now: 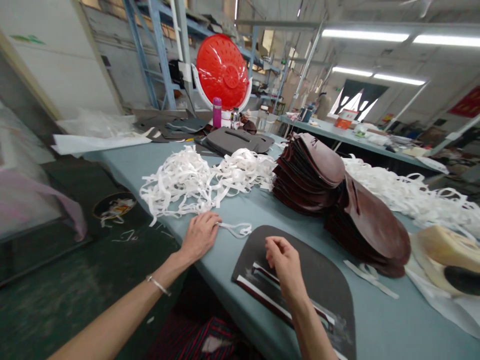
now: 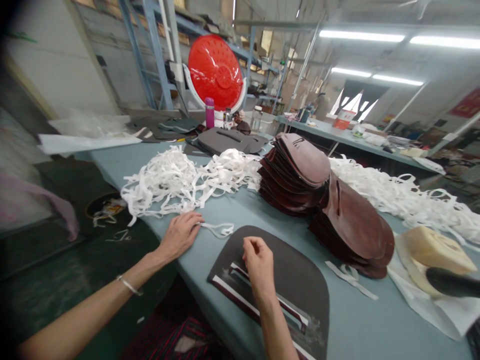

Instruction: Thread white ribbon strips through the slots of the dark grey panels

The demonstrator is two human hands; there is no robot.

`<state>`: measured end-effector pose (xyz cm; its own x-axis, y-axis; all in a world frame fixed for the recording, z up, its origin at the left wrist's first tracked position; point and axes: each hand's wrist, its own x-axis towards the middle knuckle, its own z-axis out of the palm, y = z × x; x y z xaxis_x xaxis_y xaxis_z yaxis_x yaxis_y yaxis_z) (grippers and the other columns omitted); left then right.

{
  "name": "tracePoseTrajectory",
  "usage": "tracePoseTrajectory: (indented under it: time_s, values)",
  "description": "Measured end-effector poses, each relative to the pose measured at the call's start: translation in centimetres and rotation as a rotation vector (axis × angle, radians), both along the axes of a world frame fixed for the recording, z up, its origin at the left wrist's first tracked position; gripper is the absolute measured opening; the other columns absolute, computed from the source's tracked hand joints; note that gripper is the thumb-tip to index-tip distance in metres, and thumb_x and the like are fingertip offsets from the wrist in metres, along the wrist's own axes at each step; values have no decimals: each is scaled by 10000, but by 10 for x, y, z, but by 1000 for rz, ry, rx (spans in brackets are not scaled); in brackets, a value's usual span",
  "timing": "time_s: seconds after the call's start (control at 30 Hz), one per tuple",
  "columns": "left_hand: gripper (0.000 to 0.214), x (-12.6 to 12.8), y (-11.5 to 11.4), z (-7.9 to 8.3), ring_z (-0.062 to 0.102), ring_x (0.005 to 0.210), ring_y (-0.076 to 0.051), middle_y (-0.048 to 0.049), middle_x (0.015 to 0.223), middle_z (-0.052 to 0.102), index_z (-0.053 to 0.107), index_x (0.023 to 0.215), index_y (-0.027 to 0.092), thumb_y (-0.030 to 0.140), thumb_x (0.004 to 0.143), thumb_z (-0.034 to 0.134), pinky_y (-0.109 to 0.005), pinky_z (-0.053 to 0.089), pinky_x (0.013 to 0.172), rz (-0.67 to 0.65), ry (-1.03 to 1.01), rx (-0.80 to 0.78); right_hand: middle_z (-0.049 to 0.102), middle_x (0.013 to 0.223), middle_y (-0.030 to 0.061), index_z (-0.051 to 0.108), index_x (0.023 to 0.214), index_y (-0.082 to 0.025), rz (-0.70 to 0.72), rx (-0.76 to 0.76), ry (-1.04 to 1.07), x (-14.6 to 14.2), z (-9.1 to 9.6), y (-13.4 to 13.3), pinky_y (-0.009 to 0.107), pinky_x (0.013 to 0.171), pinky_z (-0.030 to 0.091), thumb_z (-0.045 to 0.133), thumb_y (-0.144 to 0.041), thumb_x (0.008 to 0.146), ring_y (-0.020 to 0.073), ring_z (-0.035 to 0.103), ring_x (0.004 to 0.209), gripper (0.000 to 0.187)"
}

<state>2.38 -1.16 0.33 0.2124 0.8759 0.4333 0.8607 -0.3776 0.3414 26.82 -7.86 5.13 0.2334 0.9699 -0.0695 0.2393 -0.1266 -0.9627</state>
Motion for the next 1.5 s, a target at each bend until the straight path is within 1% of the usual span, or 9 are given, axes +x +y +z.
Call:
tracePoseTrajectory:
  time_s: [0.17,0.33,0.6,0.8,0.93,1.0,1.1,1.27,1.5]
  values:
    - [176,2,-3,4,522,1108,-219,-55,1127,622,594,990,230,237,904,441,-380,353,948,14,-4,-13,610,750,68,554,644,-199,-59,53,-203,-39,-4,53,339,762,392,580,-396,747,227,553,818,223]
    - [159,2,-2,4,536,1084,-205,-48,1132,622,588,956,229,258,906,439,-354,373,923,41,16,-15,634,844,108,502,594,-211,-136,87,-169,-57,-18,67,384,888,351,623,-263,642,280,526,1010,140]
    - [179,-16,31,7,542,988,-255,-76,966,639,611,889,198,206,862,434,-386,369,846,148,43,-49,597,720,13,515,766,-203,-277,88,212,34,-5,38,299,660,474,563,-496,732,134,558,630,298]
    - [537,7,36,37,482,1106,-304,-94,1134,604,537,1214,219,37,718,439,-454,313,902,178,18,12,556,621,-26,602,766,-164,-171,32,368,61,12,-17,217,519,400,729,-455,664,83,492,525,334]
    - [364,61,-8,65,476,1158,-253,-62,1206,582,537,1191,236,188,832,491,-403,311,978,-156,-125,81,580,608,-23,630,768,-153,-54,-8,389,40,17,-33,200,478,331,714,-402,714,62,447,478,268]
    - [312,88,-31,72,442,1219,-241,-55,1226,582,550,1183,251,273,875,503,-400,267,1032,-431,-96,3,593,604,-23,628,769,-156,30,-31,386,28,18,-39,199,470,316,694,-393,735,58,435,462,248]
    - [199,111,-50,74,550,1054,-202,-30,1007,666,622,993,231,297,920,450,-374,287,1002,-652,-81,-224,591,589,-27,619,756,-156,51,-64,355,30,15,-51,193,448,274,669,-398,757,49,407,437,247]
    - [248,105,-52,68,569,725,-123,18,778,632,614,838,202,294,918,398,-221,391,689,-723,-223,-679,554,529,-33,617,705,-149,-37,-199,207,78,6,-88,195,432,201,685,-457,736,43,359,421,317]
    - [269,100,-52,48,533,678,-124,15,723,609,627,800,182,356,875,436,-220,377,639,-654,-262,-772,471,442,-43,628,657,-156,-178,-268,141,105,4,-131,215,430,183,695,-531,699,62,312,417,384]
